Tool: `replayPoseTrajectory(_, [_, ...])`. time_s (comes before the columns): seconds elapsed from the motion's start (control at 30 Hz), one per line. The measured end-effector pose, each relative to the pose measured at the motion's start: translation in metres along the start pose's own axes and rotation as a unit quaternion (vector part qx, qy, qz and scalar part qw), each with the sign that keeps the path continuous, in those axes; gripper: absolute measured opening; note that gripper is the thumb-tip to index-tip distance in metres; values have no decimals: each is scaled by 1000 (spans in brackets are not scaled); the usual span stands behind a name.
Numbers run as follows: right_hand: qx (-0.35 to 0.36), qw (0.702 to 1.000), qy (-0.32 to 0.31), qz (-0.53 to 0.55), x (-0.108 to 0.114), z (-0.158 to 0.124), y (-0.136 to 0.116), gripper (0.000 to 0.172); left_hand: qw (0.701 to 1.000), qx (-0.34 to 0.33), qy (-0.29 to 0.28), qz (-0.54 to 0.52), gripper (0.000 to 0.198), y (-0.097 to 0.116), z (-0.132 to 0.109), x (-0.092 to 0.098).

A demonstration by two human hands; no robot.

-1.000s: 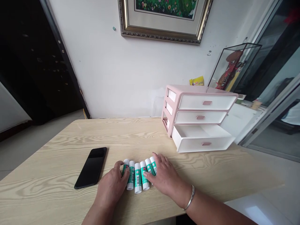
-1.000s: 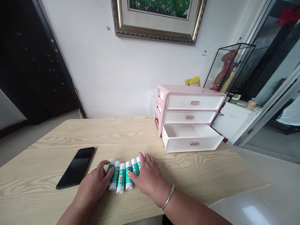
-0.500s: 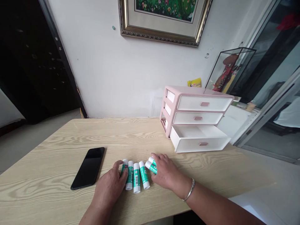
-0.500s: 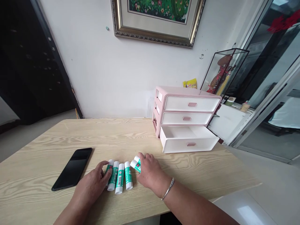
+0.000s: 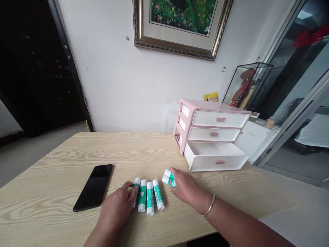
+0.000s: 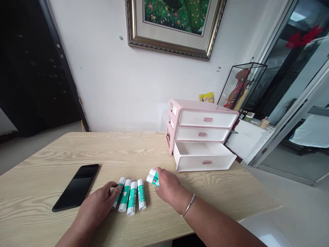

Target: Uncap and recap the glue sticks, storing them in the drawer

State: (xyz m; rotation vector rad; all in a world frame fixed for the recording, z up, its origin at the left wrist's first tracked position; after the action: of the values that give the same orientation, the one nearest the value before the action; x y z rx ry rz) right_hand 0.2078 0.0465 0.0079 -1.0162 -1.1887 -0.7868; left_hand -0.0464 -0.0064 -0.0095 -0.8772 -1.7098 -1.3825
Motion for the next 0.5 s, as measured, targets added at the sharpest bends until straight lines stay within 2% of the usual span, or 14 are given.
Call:
replayPoseTrajectory(0.13, [13, 1000, -9, -6, 0, -3, 6, 43, 1000, 1, -7, -16, 46, 0, 0, 0])
replayPoseTrajectory(0.27, [31, 999, 28, 16, 10, -3, 12, 52, 1000, 5, -1, -14, 46, -1, -1, -1])
replayPoseTrajectory(0.37, [10, 997, 73, 31, 38, 5, 31, 62, 1000, 11, 2, -9, 45, 1, -2, 1])
replayPoseTrajectory(0.5, [-52, 986, 160, 18, 98, 15, 71, 63, 1000, 13, -5, -1, 43, 4, -4, 4])
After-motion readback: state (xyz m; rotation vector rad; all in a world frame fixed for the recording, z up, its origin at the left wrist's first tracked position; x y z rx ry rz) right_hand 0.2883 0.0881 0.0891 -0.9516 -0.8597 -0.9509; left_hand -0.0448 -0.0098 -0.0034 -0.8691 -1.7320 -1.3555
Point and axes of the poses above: each hand's wrist, its own z-axis towards the middle knuckle, its own x-axis out of the back of the hand, y = z × x, the point moved 5 cm from there along z, towards the middle knuckle, and after that the axes turned 1 degree about -y, right-handed, at the moved point
